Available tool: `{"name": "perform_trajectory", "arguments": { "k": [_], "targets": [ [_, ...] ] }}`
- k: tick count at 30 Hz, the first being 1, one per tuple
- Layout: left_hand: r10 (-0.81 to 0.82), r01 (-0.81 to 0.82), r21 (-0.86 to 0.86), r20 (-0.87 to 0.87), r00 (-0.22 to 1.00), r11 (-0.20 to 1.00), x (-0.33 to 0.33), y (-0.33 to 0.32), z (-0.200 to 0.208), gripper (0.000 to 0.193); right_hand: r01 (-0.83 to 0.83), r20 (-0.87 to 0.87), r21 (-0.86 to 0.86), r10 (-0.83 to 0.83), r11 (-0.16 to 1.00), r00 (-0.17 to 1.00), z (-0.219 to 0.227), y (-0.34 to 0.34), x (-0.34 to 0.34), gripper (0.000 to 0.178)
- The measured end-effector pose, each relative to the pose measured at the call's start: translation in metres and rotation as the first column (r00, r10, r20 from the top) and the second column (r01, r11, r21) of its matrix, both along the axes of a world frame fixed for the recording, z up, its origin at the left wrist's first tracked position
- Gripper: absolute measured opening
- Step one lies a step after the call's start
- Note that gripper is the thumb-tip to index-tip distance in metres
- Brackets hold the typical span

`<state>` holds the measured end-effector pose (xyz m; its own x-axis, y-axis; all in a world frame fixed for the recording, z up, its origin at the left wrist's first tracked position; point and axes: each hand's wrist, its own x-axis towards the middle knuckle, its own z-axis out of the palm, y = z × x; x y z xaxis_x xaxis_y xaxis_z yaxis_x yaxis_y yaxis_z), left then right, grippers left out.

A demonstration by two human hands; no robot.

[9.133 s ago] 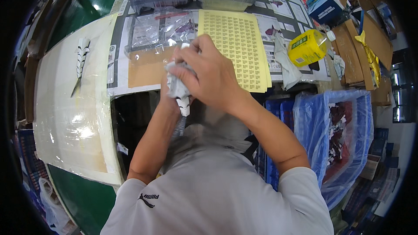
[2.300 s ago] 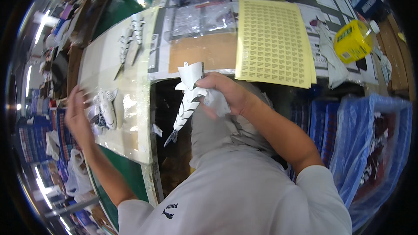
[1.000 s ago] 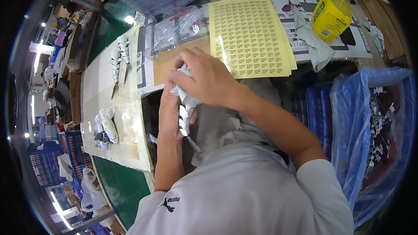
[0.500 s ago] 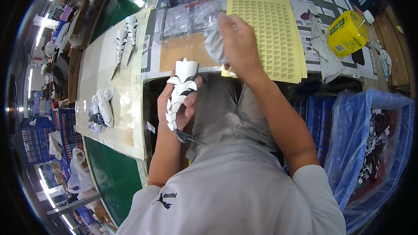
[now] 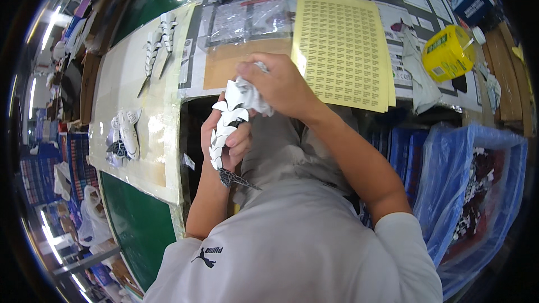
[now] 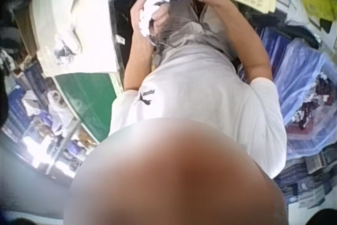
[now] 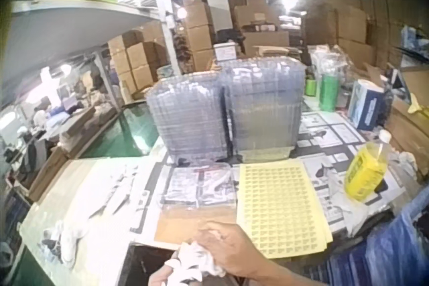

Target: The person assembles white plastic decorative items by wiping them with a cloth, applying stickers, and using a red tool to adjust parts. The person places finished items into clear plastic packaging and stacks them on the table.

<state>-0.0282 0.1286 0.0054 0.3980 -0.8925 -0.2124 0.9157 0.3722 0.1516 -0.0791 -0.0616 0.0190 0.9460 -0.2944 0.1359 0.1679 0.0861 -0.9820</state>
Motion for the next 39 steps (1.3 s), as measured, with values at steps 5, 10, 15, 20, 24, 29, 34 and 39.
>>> {"name": "perform_trajectory", "arguments": {
  "k": [5, 10, 15, 20, 24, 29, 34, 39],
  "targets": [
    [0.018, -0.040, 0.166, 0.135, 0.991, 0.985, 0.005, 0.005, 0.012, 0.049, -0.072, 0.011, 0.039, 0.072, 0.997, 0.997, 0.003, 0.008, -0.012, 0.028],
    [-0.022, -0.054, 0.238, 0.307, 0.951, 0.970, 0.003, -0.001, 0.012, 0.056, 0.178, 0.130, -0.211, -0.153, 0.961, 0.980, -0.005, 0.023, -0.008, 0.022],
    [-0.027, 0.035, -0.062, 0.123, 0.992, 0.997, 0.004, 0.001, 0.004, 0.055, 0.314, -0.233, 0.288, -0.251, 0.905, 0.939, 0.007, 0.009, 0.018, 0.030],
    [0.092, -0.097, 0.024, 0.157, 0.983, 0.995, 0.014, 0.003, 0.002, 0.052, 0.151, 0.001, 0.503, -0.175, 0.851, 0.985, 0.013, -0.018, -0.002, 0.029],
    [0.072, -0.082, 0.032, 0.237, 0.969, 0.996, 0.014, -0.001, 0.006, 0.052, 0.083, -0.016, 0.200, -0.082, 0.976, 0.997, 0.009, -0.002, -0.018, 0.019],
    [0.066, -0.107, 0.140, 0.269, 0.961, 0.984, 0.013, -0.005, 0.013, 0.058, 0.142, 0.062, -0.298, -0.129, 0.944, 0.990, 0.008, 0.018, -0.010, 0.032],
    [0.035, -0.101, 0.168, 0.355, 0.934, 0.981, 0.015, -0.001, 0.014, 0.069, 0.139, 0.050, -0.237, -0.131, 0.962, 0.990, -0.002, 0.027, -0.008, 0.029],
    [0.079, -0.164, 0.209, 0.363, 0.928, 0.964, 0.014, -0.003, 0.007, 0.065, 0.200, 0.031, -0.252, -0.199, 0.947, 0.980, -0.011, 0.029, -0.001, 0.028]
  ]
}}
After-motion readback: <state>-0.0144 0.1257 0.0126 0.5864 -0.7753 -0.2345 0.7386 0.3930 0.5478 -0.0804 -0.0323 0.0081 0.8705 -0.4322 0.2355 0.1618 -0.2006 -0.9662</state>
